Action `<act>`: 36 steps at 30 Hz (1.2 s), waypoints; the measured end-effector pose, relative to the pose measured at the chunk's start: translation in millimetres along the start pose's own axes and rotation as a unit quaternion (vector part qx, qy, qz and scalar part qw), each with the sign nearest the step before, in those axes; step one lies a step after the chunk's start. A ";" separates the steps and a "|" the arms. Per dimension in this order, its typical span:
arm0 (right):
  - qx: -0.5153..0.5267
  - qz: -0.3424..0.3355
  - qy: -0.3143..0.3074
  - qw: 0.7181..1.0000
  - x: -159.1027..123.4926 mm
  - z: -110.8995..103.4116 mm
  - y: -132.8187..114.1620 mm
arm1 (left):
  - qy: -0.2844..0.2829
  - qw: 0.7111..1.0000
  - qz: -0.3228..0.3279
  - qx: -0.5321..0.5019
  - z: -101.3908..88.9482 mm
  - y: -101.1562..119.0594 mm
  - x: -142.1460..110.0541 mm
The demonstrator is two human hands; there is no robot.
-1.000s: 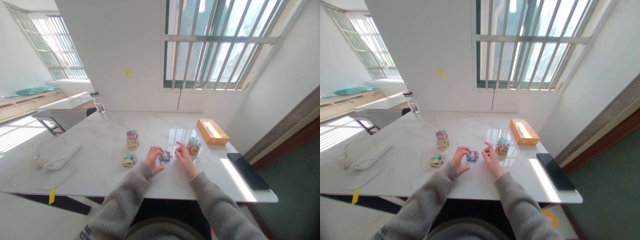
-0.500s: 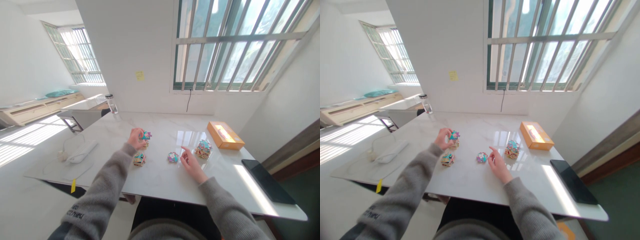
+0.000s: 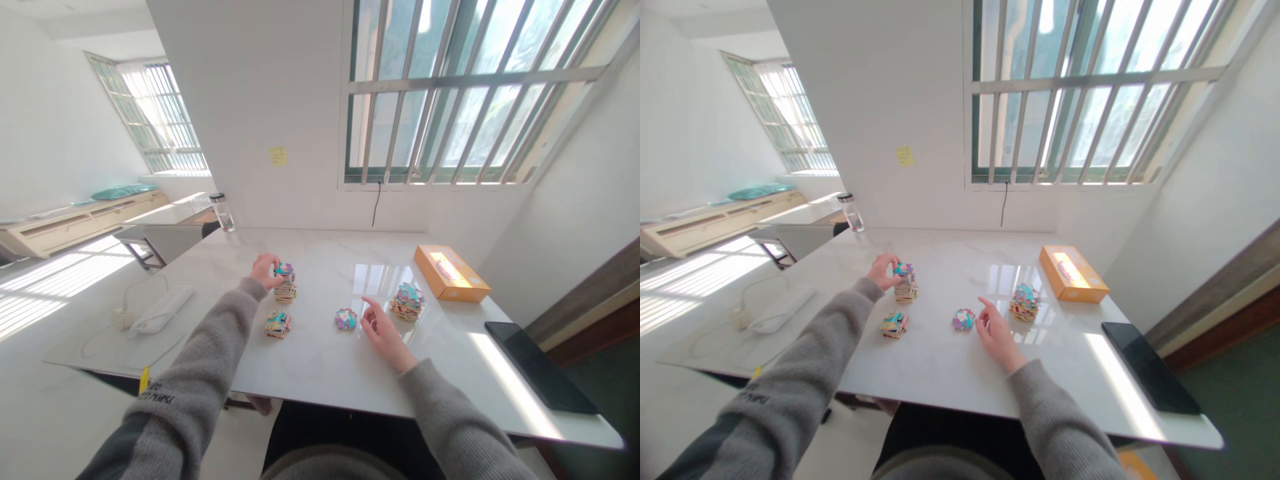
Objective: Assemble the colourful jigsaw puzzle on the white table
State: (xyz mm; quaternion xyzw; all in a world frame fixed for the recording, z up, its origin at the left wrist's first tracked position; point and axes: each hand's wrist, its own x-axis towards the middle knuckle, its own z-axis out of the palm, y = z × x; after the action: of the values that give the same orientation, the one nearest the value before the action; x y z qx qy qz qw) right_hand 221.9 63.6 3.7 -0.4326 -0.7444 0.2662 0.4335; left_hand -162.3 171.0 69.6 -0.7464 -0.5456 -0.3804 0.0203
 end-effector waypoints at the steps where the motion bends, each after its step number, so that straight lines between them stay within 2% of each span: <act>1: 0.000 -0.001 0.001 1.000 -0.1 0.2 0.0 | -0.004 1.000 -0.005 0.002 -0.1 -0.4 -0.9; 4: 0.000 0.001 -0.003 1.000 -0.1 0.6 -0.1 | -0.024 1.000 -0.010 0.003 -3.4 1.4 -3.4; 7: -0.001 0.004 -0.003 1.000 0.1 0.8 0.3 | -0.009 1.000 0.019 0.001 -11.3 13.2 -5.3; 10: -0.002 0.004 -0.001 1.000 0.4 1.0 1.4 | 0.023 0.997 0.074 0.000 -18.2 42.0 -8.8; 12: 0.000 0.005 -0.003 1.000 0.5 1.2 1.9 | 0.009 0.994 0.111 -0.009 -16.4 69.5 -14.1; 15: 0.000 0.006 -0.007 1.000 0.6 1.1 1.4 | -0.066 0.987 0.143 -0.025 2.5 112.3 -28.8; 17: -0.004 0.005 -0.009 1.000 0.6 0.6 0.3 | -0.146 0.975 0.163 -0.041 24.6 134.3 -41.5; 19: -0.007 0.006 -0.012 1.000 0.7 0.0 -1.5 | -0.177 0.969 0.164 -0.050 49.1 146.9 -54.0; 22: -0.002 0.013 -0.019 1.000 1.0 -0.9 -4.2 | -0.198 0.965 0.164 -0.053 79.2 149.2 -67.8; 25: 0.002 0.015 -0.026 1.000 1.4 -1.1 -5.5 | -0.204 0.965 0.155 -0.064 95.2 141.6 -74.0; 32: -0.003 0.006 -0.027 1.000 1.1 1.4 0.4 | -0.210 0.961 0.144 -0.109 104.2 135.5 -76.2; 36: -0.014 -0.002 -0.007 1.000 2.2 0.0 0.5 | -0.174 0.967 0.147 -0.116 100.3 141.5 -77.2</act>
State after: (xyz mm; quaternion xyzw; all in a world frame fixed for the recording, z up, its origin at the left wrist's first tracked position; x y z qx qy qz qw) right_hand 221.5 65.7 4.3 -0.4351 -0.7518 0.2578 0.4230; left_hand 1.1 96.9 7.3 -0.8706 -0.3766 -0.2980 -0.1064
